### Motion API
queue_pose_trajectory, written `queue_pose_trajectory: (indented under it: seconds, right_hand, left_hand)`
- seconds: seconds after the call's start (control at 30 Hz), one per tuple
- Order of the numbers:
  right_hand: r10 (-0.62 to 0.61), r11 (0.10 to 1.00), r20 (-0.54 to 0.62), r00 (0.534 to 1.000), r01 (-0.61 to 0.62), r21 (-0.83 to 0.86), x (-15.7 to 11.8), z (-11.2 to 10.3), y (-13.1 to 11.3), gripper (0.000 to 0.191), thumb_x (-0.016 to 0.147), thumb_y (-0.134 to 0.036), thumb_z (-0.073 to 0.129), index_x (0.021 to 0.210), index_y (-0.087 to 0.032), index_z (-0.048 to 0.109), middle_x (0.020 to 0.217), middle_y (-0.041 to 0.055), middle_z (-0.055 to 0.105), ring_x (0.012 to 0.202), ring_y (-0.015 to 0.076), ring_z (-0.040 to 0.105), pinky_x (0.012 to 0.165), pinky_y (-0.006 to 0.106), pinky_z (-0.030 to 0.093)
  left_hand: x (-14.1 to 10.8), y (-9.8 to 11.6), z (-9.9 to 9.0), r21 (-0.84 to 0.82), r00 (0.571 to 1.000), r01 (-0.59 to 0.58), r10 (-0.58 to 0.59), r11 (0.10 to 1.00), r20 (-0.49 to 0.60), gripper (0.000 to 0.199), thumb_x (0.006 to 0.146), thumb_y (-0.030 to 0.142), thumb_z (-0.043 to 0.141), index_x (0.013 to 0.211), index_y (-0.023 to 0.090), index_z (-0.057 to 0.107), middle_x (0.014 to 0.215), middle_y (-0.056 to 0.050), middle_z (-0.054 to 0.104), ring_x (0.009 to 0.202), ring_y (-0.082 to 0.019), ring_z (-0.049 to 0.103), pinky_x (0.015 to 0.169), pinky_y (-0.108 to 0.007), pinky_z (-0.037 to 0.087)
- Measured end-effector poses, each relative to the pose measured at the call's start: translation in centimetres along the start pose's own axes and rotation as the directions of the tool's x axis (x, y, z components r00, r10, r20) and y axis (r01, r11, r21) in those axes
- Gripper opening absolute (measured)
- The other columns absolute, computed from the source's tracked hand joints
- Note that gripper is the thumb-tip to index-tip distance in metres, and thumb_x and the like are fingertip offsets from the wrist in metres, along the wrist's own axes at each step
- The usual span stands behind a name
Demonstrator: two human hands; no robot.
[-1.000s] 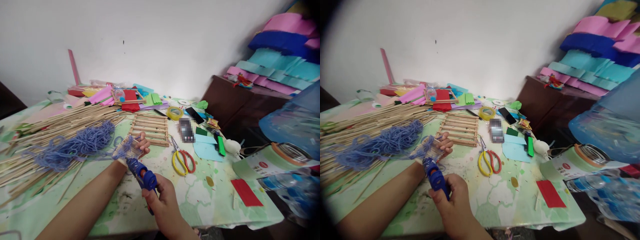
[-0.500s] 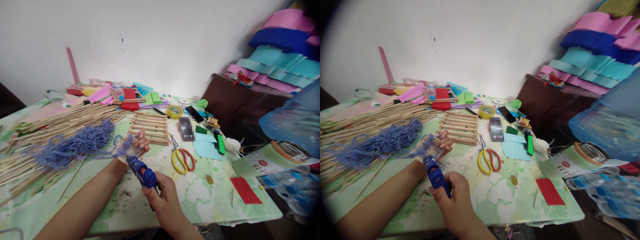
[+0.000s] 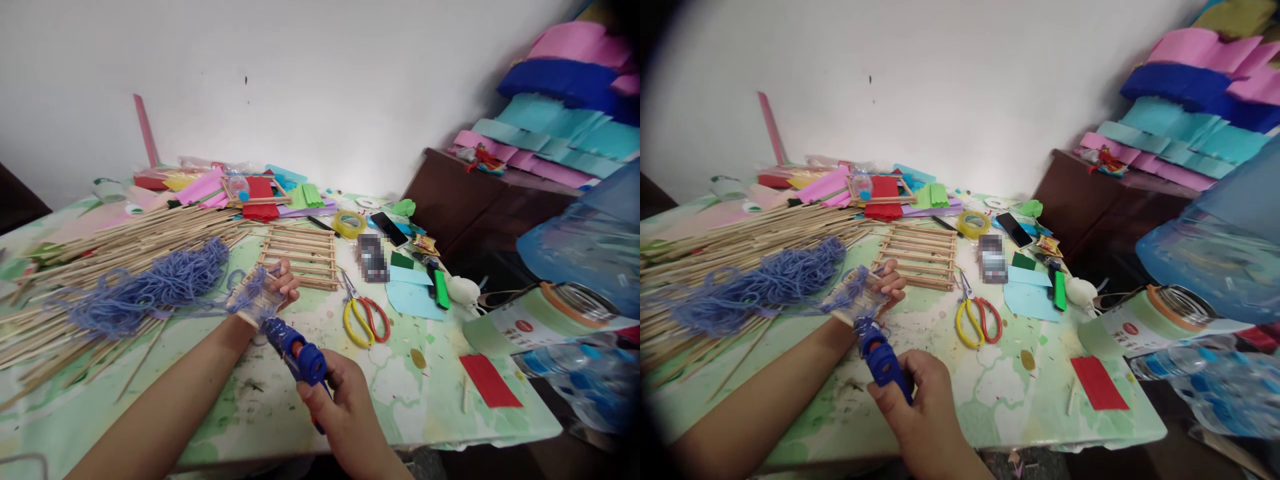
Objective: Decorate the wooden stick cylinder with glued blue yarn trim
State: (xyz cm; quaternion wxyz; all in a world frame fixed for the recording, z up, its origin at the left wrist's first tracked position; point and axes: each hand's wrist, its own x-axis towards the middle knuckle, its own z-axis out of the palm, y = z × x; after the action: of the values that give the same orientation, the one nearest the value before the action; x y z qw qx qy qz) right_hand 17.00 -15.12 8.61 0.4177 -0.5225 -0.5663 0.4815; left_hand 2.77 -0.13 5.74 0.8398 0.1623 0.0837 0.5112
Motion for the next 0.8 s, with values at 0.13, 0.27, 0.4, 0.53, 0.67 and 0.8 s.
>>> queue_pose_trajectory:
  seconds: [0.13,0.27,0.4,0.53,0.67,0.8]
  right_hand:
    - [0.023,0.995,0.006,1.000,-0.024,0.096,0.0,-0.1,-0.1,0.033,0.077,-0.047,0.056,0.068,-0.016,0.051,0.060,-0.0017,0.042,0.053,0.0086,0.037,0.046,0.020,0.031]
    - [0.037,0.989,0.048,0.998,-0.044,0.143,0.6,0.4,-0.2,0.036,0.077,-0.050,0.054,0.067,-0.017,0.050,0.058,-0.0025,0.041,0.052,0.0084,0.036,0.047,0.020,0.029]
    - [0.029,0.996,0.048,0.998,-0.033,0.085,1.1,0.8,0.1,0.033,0.078,-0.047,0.055,0.067,-0.016,0.049,0.058,-0.0028,0.038,0.055,0.0086,0.035,0.048,0.021,0.028]
    - [0.032,0.998,0.063,0.997,-0.035,0.050,1.1,0.9,0.2,0.033,0.080,-0.046,0.053,0.065,-0.017,0.047,0.058,-0.0031,0.036,0.054,0.0085,0.033,0.048,0.021,0.027]
    - [0.026,0.999,0.065,0.998,-0.028,0.043,0.8,0.8,0.2,0.033,0.080,-0.046,0.053,0.065,-0.017,0.046,0.059,-0.0030,0.036,0.055,0.0085,0.033,0.048,0.020,0.027]
    - [0.026,0.999,0.073,0.997,-0.028,0.028,0.8,0.7,0.3,0.031,0.080,-0.044,0.053,0.066,-0.016,0.048,0.059,-0.0027,0.036,0.055,0.0084,0.033,0.047,0.020,0.028]
  left_hand:
    - [0.4,0.0,-0.7,0.016,0.994,0.089,-0.090,0.996,0.060,0.020,0.086,0.015,0.039,0.069,0.018,0.048,0.043,0.006,0.025,0.046,-0.010,0.035,0.052,-0.022,0.041]
    - [0.6,0.1,-1.2,0.040,0.990,0.099,-0.103,0.994,0.094,0.024,0.088,0.015,0.034,0.069,0.017,0.048,0.043,0.005,0.024,0.047,-0.011,0.034,0.054,-0.024,0.042]
    - [0.5,0.1,-0.9,0.049,0.989,0.119,-0.122,0.992,0.087,0.024,0.089,0.015,0.035,0.068,0.018,0.047,0.044,0.005,0.023,0.048,-0.011,0.034,0.053,-0.023,0.042]
    - [0.6,0.2,-1.1,0.036,0.987,0.122,-0.125,0.992,0.105,0.019,0.087,0.017,0.041,0.069,0.018,0.047,0.045,0.006,0.023,0.049,-0.012,0.036,0.055,-0.025,0.042]
    - [0.6,0.3,-1.3,0.048,0.985,0.121,-0.126,0.992,0.116,0.019,0.086,0.018,0.040,0.070,0.018,0.049,0.046,0.005,0.026,0.051,-0.012,0.037,0.056,-0.025,0.043]
    - [0.5,0.2,-1.2,0.070,0.989,0.086,-0.094,0.994,0.114,0.017,0.084,0.021,0.041,0.070,0.017,0.050,0.046,0.004,0.028,0.051,-0.012,0.037,0.056,-0.024,0.044]
